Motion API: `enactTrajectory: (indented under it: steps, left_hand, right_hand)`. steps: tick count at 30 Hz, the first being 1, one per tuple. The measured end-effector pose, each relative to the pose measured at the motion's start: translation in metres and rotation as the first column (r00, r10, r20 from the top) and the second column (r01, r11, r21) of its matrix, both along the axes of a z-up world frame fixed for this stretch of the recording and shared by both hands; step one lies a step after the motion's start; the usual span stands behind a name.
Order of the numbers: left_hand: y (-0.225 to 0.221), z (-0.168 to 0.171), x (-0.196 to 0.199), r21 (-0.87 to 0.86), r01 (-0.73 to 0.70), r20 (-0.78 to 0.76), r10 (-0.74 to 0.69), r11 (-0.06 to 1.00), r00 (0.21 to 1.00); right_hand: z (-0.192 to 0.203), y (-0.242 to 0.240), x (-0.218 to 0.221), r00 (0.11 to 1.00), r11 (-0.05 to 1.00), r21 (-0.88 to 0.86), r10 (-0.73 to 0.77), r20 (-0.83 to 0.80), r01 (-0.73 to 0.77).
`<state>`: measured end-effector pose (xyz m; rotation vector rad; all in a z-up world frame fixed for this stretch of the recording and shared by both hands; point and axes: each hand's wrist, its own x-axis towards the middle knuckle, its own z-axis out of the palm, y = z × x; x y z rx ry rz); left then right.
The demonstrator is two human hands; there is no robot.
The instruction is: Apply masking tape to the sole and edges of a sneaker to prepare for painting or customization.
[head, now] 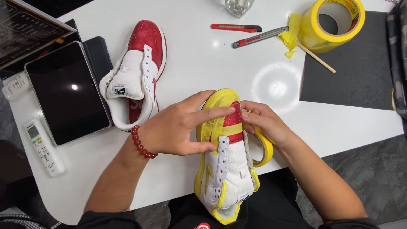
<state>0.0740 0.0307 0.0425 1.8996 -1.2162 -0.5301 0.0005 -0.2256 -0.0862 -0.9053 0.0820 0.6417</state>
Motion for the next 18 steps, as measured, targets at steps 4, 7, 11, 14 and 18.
enactTrajectory:
  steps: [4,7,11,14,18]
  left_hand:
    - [-0.009,0.014,0.011,0.161,0.012,0.242,-0.052,0.987,0.969]
    - [-0.016,0.014,0.022,0.273,0.020,0.220,-0.082,0.962,0.972]
    - [-0.021,0.010,0.030,0.285,0.038,0.217,-0.103,0.958,0.971]
    - [-0.024,0.007,0.031,0.224,0.067,0.214,-0.116,0.972,0.970]
    - [-0.026,0.005,0.032,0.267,0.089,0.162,-0.136,0.960,0.977]
  right_hand:
    - [0.002,0.002,0.002,1.000,0.999,-0.028,0.018,0.001,-0.018]
    - [0.005,0.004,0.004,1.000,0.999,-0.036,0.022,0.011,-0.021]
    - [-0.003,0.001,0.002,1.000,1.000,-0.013,0.024,-0.002,-0.024]
    - [-0.011,0.000,0.001,1.000,0.999,0.029,0.016,-0.022,-0.015]
    - [-0.011,-0.002,-0.001,1.000,0.999,0.029,0.018,-0.006,-0.018]
